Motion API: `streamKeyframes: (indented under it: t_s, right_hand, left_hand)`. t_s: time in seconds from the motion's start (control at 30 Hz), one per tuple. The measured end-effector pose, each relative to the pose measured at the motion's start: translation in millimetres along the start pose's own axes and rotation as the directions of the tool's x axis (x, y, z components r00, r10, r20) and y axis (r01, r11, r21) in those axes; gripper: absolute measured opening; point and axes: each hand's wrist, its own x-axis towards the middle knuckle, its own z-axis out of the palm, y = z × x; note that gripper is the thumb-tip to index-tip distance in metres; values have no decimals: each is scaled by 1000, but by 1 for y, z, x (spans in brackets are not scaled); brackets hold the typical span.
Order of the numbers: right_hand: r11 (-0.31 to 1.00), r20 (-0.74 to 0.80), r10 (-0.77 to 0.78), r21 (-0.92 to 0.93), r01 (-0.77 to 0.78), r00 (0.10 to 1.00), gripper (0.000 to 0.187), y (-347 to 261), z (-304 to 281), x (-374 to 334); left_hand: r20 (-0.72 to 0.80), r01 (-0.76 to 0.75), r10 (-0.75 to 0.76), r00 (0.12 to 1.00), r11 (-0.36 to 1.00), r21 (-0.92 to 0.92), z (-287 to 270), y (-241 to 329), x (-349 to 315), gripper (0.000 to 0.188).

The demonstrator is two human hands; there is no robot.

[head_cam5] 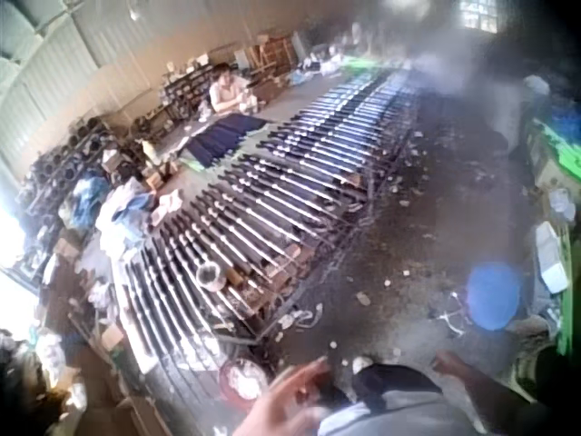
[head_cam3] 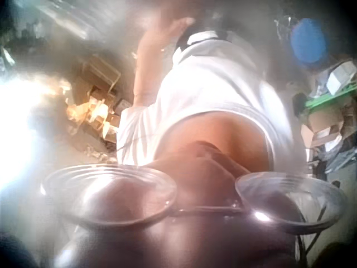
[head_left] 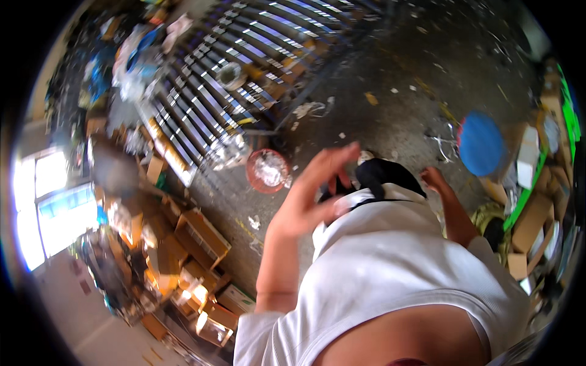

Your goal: The person wipes the tips of several fishing rods with a white cloth in a workshop. They then walk to a rack, pick up a rod, and continue wiping it before placing it back. The person also retrieves a small item from a plastic bag on a table.

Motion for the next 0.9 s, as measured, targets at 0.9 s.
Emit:
streamKeyframes:
  t_s: [0.9]
  right_hand:
    - [693,34,478,599,-400,878,19,120,197,-148]
  left_hand:
    - [722,619,449,526,381,-687,183,54,159,82]
